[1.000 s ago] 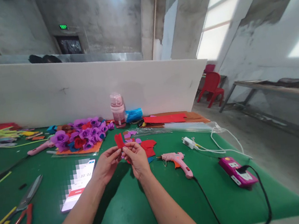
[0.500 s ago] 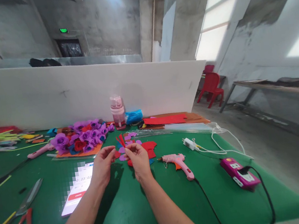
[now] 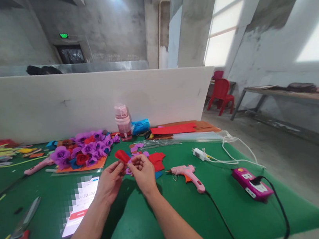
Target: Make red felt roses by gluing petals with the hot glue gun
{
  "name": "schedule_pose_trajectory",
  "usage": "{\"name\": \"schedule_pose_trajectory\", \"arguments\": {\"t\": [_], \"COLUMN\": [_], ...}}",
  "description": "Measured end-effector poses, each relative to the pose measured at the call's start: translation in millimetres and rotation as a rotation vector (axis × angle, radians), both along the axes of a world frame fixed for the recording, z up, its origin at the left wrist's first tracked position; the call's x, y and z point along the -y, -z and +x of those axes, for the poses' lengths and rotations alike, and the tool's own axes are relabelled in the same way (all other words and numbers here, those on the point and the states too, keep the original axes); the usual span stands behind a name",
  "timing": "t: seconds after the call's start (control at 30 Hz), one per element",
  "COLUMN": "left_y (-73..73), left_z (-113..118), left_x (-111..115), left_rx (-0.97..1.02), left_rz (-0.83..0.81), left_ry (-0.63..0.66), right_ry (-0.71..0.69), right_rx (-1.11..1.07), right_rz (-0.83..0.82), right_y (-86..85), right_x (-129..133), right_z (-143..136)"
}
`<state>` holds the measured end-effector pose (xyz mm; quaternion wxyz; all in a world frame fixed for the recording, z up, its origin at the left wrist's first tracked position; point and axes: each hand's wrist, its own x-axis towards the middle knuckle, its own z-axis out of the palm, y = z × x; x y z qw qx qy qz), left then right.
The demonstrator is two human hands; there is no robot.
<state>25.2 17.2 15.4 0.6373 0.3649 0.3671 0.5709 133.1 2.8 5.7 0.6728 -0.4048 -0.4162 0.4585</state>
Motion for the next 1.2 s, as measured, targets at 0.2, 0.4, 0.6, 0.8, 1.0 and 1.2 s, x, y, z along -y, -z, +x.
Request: {"name": "schedule_pose_trajectory", "arguments": {"t": [0.2,0.4,0.6,0.8,1.0,1.2], "left_y": [-0.7,-2.6,0.1,2.8,2.6,4.8], "left_z": [0.2,0.6,0.7,-0.1,-0.5,-1.6], "left_x": [0.1,1.4,0.7,-0.2,-0.2,-1.7], "left_rx": [0.035,0.040,0.024,-0.004,-0.007,-0.037], "left_rz": [0.010,0.003,-0.002,-0.005,-0.003,0.005], "left_ry": [0.055,0.031,0.022,0.034,0.052,0.043], "right_ry": [-0.119,-0.118,-0.082,-0.108,-0.106,-0.106], "right_rx": [-0.192,-0.254,-0.287,-0.319,-0.354,-0.381], "right_rz": [-0.083,-0.093,-0.088,-0.084,-0.089,-0.089], "right_y": [-4.0,-2.1,-0.4,0.9,0.8,2.1], "right_x": [3.0,3.9,3.3,4.3,4.2,4.1], "right_z": [-3.5,-6.4,-8.1,-10.6,-12.3,-12.8]}}
